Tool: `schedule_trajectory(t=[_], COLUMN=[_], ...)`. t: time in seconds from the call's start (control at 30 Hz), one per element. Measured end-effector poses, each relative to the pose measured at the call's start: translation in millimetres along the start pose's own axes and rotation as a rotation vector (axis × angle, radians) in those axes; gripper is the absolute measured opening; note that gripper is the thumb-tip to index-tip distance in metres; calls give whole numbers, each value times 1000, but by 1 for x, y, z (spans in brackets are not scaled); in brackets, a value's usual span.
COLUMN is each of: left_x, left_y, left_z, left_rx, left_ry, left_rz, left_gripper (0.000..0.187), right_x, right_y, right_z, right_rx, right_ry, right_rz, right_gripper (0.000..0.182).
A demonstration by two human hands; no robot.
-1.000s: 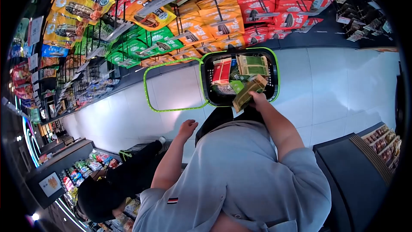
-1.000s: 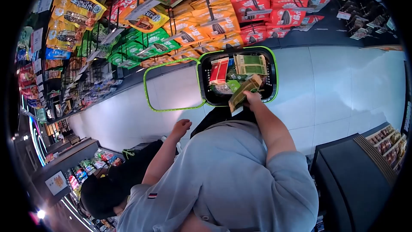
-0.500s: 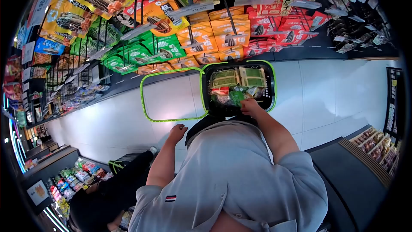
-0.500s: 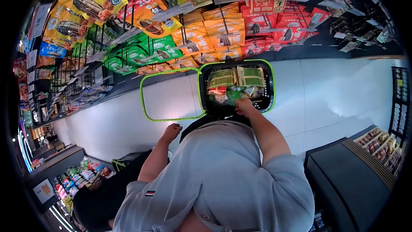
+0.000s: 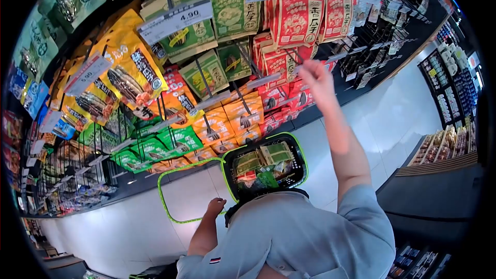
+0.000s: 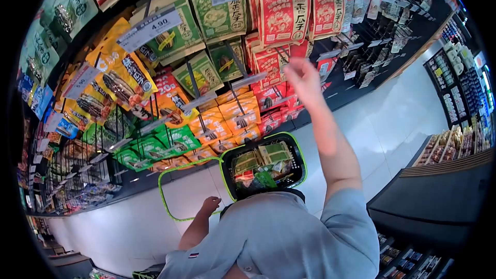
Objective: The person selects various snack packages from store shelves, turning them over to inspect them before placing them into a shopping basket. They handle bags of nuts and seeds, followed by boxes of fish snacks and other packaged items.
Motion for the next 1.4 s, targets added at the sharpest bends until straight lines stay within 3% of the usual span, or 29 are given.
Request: schedule_trajectory(t=[0.07,0.1,0.13,0.2,0.3,0.4,0.6,0.67,0.77,0.87,0.93,0.97,1.03,1.1,1.13,1.2,1.33,1.4], left_x=[7,10,12,22,28,28,1,-27,-80,-145,-202,-235,-294,-353,-372,-415,-464,-463], left_y=[5,8,10,18,34,61,98,100,101,102,102,100,94,94,93,97,92,93], left_z=[2,5,9,15,35,56,74,74,77,81,88,102,129,155,166,196,242,239], left_rx=[-15,-13,-9,-27,-62,-74,-91,-102,-123,-99,-15,-5,-6,58,53,213,489,402], left_ry=[6,-8,-29,-45,-117,-184,-232,-218,-157,6,218,273,327,578,576,704,938,815], left_rz=[36,48,35,26,74,180,355,468,516,582,595,564,539,370,372,493,888,1025], left_gripper=[44,44,43,40,36,33,36,36,36,34,38,40,41,47,47,51,79,73], right_x=[34,58,58,24,52,17,51,38,58,66,90,104,124,141,146,139,85,33], right_y=[-13,-18,-27,-33,-18,-19,-18,-10,-23,-37,-48,-52,-69,-84,-93,-103,-102,-98], right_z=[-48,-64,-88,-139,-125,-146,-120,-125,-111,-108,-95,-81,-63,-46,-41,-25,37,74], right_rx=[-93,-189,-275,-202,-120,-212,-108,58,105,165,295,383,413,468,473,580,723,720], right_ry=[-219,-361,-370,-198,-150,-197,-118,-60,-72,-83,-145,-31,31,108,109,242,348,275], right_rz=[20,157,302,257,171,303,327,296,225,49,-104,-274,-348,-451,-454,-490,-466,-303], right_gripper=[52,60,67,78,86,89,79,72,67,57,56,55,53,50,50,47,49,52])
Point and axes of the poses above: each hand's wrist, its own z-axis away from the middle knuckle, its own y-axis out of the palm, x = y × z, the point moved 7 cm from there along -z, towards the middle knuckle, and after that the axes turned 4 degrees about -x, right-handed, at the moved point
